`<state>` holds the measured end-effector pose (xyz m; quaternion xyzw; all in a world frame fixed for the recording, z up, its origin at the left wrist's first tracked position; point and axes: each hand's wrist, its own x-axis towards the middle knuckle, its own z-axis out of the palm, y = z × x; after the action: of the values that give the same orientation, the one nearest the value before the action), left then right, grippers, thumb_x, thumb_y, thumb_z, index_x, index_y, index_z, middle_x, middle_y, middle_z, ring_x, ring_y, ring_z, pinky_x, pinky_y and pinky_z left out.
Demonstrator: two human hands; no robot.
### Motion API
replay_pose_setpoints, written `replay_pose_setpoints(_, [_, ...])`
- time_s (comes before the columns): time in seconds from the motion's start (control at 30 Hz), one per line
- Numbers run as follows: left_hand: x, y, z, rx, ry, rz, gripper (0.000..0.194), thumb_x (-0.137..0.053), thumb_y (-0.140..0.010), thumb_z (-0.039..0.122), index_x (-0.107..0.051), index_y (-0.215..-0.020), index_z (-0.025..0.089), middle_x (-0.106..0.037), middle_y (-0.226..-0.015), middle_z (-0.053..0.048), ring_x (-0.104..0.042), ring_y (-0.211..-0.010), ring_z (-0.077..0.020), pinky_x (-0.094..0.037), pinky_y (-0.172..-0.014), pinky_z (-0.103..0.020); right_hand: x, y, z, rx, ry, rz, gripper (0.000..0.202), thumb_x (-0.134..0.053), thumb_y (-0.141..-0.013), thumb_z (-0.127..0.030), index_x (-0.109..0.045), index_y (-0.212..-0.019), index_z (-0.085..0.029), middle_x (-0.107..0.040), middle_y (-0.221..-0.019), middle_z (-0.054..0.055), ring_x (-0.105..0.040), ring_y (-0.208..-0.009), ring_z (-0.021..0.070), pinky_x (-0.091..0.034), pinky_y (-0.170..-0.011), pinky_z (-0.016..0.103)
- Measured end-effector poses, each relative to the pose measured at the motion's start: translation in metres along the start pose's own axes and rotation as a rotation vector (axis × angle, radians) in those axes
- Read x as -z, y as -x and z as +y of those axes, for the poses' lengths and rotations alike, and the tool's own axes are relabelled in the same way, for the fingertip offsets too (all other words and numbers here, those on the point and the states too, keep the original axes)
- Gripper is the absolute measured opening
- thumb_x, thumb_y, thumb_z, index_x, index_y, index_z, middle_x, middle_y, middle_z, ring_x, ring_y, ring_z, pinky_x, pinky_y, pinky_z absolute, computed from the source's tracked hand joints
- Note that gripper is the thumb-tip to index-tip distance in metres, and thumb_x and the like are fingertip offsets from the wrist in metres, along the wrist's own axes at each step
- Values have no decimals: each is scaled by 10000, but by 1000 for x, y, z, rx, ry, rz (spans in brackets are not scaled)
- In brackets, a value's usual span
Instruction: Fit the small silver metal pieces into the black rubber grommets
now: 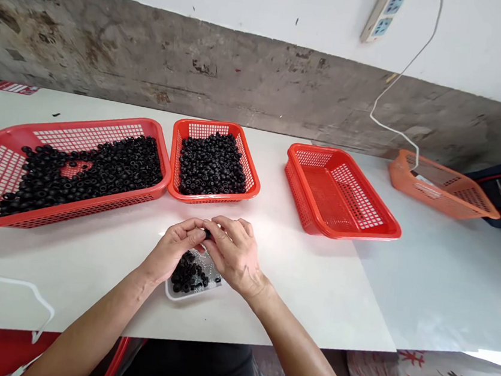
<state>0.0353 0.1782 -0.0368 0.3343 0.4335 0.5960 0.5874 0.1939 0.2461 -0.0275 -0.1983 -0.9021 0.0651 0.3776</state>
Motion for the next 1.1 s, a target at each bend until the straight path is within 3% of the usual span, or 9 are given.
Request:
replay_pose_setpoints(0.17, [0,0,-1,-7,6,13,233,-752,-825,365,-745,-926,155,-751,-868,-70,-663,-785,-165,-483,-703,-240,1,-3,-2,6,13,-18,319,-600,-984,-285,-591,-1291,-197,-684,-1175,116,-659,-985,207,-459,-904,386])
replay_pose_setpoints(0.4, [-1,-1,-1,-5,119,77,206,-786,-727,324,-710,-827,161,-703,-725,-26,-664,-694,-170,-499,-686,-266,-4,-8,-8,31,122,-56,336,-603,-985,-296,-588,-1303,-188,-719,-1163,91,-675,-1017,213,-373,-987,414])
replay_pose_setpoints(0.6, [0,-2,1,15,160,97,199,-804,-677,318,-715,-753,157,-638,-660,8,-559,-633,-119,-453,-668,-238,-5,-12,-10,128,272,-61,317,-575,-1002,-316,-585,-1275,-157,-726,-1160,121,-682,-974,245,-336,-1012,457])
replay_pose_setpoints(0.87, [-1,0,-3,50,198,-20,211,-794,-729,339,-704,-759,150,-616,-702,-1,-525,-673,-118,-417,-676,-225,1,-13,-3,296,362,-62,264,-555,-988,-293,-616,-1183,-125,-737,-1108,142,-677,-856,235,-371,-998,481])
replay_pose_setpoints(1.1, [-2,1,0,78,80,-149,257,-735,-834,409,-731,-842,152,-642,-764,-31,-549,-736,-142,-421,-735,-249,20,-15,6,295,295,-135,273,-536,-1006,-330,-618,-1191,-146,-735,-1085,115,-661,-869,214,-371,-1018,481])
